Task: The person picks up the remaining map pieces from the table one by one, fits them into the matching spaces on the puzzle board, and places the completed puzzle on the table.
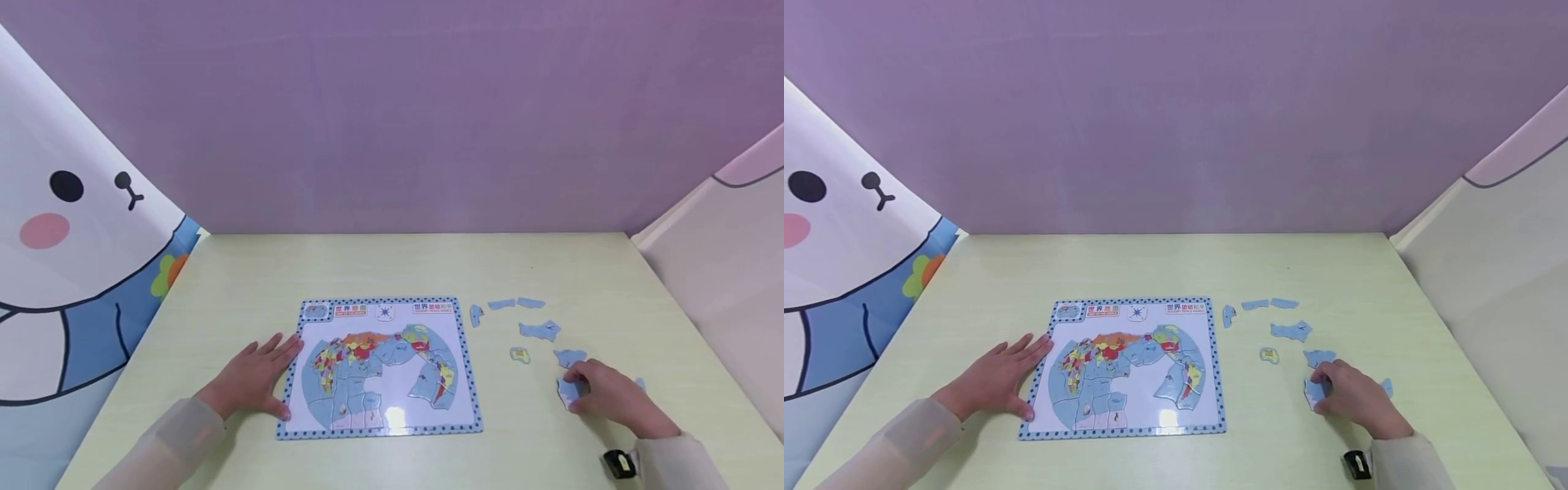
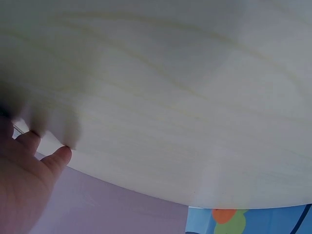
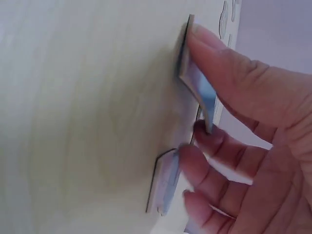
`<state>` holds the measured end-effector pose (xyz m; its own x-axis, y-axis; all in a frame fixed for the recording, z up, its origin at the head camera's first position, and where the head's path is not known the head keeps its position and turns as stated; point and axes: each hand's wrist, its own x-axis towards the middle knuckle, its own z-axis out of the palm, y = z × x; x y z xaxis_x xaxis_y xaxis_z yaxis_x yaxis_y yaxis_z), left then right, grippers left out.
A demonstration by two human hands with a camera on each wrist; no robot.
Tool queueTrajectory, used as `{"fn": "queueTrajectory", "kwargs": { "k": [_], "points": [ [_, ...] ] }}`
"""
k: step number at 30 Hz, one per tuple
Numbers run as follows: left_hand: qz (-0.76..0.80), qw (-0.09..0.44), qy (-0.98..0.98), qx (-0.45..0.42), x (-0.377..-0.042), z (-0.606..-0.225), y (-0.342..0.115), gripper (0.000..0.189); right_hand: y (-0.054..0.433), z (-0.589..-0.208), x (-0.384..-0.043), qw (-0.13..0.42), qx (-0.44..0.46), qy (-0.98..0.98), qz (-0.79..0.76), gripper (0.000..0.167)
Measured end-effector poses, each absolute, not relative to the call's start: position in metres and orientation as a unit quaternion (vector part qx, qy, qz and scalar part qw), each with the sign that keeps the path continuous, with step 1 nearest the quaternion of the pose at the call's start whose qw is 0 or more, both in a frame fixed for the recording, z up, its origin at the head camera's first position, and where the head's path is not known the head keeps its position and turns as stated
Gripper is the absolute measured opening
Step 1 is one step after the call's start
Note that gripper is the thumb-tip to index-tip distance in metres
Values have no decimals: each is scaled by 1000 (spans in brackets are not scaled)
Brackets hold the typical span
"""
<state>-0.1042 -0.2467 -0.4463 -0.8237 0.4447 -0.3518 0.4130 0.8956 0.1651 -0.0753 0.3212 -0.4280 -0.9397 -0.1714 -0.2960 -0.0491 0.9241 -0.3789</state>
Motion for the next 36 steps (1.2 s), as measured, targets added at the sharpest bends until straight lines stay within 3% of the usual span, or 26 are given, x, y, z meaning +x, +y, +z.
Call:
{"fn": "queueTrajectory", "kwargs": {
  "k": [13,25,36],
  "points": [
    [45,192,954,228,-103,-443,-245,123,323,-425,-73,131,-74,953,-264,14],
    [41,189,954,229,-103,-440,-244,122,325,-425,-71,149,-107,938,-296,9],
    [42,194,953,229,-103,-441,-245,122,315,-423,-72,123,-134,929,-322,9]
  ]
}}
